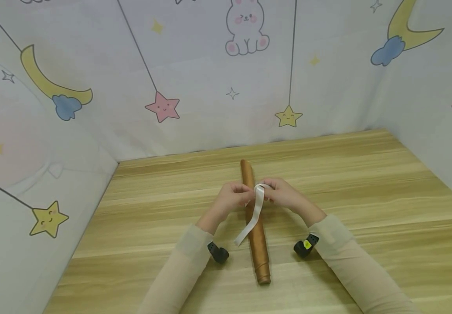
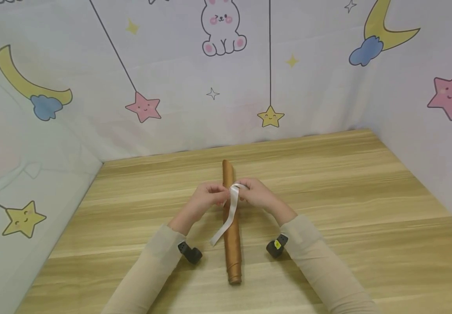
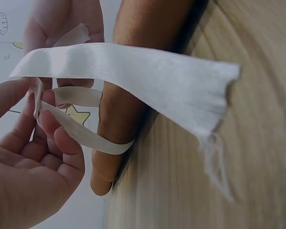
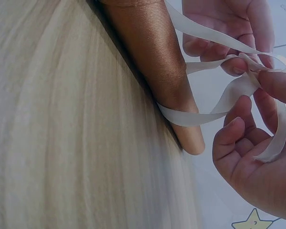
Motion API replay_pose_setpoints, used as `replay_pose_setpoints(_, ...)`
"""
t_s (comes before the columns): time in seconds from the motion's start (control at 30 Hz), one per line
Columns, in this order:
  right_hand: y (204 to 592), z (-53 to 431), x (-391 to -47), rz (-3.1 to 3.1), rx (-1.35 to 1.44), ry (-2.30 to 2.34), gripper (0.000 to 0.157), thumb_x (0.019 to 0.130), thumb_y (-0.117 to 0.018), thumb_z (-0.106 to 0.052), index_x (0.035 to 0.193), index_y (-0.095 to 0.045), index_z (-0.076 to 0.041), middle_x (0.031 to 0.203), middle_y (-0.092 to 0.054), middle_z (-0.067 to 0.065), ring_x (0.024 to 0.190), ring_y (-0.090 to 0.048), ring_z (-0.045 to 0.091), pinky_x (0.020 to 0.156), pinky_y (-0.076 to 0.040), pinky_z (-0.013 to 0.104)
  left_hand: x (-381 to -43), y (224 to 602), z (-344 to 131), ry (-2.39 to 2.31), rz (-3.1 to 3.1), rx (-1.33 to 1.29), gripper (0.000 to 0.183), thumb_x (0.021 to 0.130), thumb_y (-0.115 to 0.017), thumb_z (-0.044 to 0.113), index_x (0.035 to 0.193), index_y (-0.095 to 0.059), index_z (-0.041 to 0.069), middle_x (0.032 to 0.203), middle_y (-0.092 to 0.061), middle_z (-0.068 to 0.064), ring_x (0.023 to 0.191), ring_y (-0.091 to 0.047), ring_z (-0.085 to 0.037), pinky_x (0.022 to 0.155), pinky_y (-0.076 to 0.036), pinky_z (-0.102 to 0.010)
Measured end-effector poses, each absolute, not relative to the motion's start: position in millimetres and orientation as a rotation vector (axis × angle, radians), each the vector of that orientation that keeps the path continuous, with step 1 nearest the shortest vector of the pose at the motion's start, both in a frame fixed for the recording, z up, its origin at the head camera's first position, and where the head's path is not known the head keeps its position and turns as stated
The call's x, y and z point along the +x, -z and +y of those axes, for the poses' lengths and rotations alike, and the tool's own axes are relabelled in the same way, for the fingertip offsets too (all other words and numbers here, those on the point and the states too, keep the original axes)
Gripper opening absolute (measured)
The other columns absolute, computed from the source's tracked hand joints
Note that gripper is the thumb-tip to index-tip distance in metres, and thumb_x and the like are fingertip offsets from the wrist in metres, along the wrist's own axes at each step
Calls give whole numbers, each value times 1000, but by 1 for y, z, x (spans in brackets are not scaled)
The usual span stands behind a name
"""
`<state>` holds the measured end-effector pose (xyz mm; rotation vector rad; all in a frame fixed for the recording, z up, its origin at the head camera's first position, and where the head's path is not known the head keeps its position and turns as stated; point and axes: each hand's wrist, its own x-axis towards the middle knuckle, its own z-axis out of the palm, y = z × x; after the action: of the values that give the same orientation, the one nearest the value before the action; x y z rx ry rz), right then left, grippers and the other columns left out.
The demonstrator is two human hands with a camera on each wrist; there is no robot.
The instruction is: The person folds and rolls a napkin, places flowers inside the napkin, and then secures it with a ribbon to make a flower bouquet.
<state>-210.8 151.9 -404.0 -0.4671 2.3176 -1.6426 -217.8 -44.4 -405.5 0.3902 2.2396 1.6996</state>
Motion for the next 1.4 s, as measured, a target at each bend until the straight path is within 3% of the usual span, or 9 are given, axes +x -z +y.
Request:
replay_pose_setpoints(0.23, 405, 151, -211, 2321, -471, 1636, 22, 96, -57, -18, 105, -62, 2, 78, -52, 6, 74, -46, 21, 63, -40, 26, -218, 407, -43, -1759, 2218, 360, 11, 87, -67, 8, 93, -64, -1, 78, -64, 1, 70, -55, -11, 64, -46, -25)
replay_pose_setpoints(0.43, 405, 151, -212, 2321, -479, 1629, 22, 97, -55, -15, 107, -62, 3, 76, -53, 3, 74, -47, 19, 65, -40, 26, -218, 407, -44, -1763, 2215, 327, 22, 86, -69, 6, 104, -58, 2, 83, -65, -4, 76, -60, -14, 69, -50, -28)
replay_pose_setpoints(0.83, 401, 150, -208, 2279, -485, 1648, 23, 99, -52, -14, 108, -62, 3, 73, -50, -1, 67, -44, 15, 62, -39, 25, -216, 410, -43, -1639, 2334, 410, 17, 87, -69, 14, 95, -69, -1, 90, -69, -4, 85, -55, -13, 72, -47, -25)
replay_pose_setpoints(1.23, 402, 150, -207, 2278, -495, 1647, 24, 99, -51, -13, 113, -62, 4, 73, -49, 1, 66, -43, 14, 62, -38, 24, -215, 412, -41, -1630, 2366, 455, 15, 88, -64, 9, 95, -67, -4, 87, -67, -6, 78, -55, -12, 68, -48, -24)
replay_pose_setpoints(1.4, 402, 150, -207, 2265, -501, 1658, 25, 99, -51, -12, 115, -62, 4, 84, -60, -1, 67, -44, 15, 62, -39, 25, -215, 413, -41, -1646, 2328, 429, 16, 87, -58, 5, 96, -67, -5, 76, -67, -6, 71, -58, -12, 68, -49, -24)
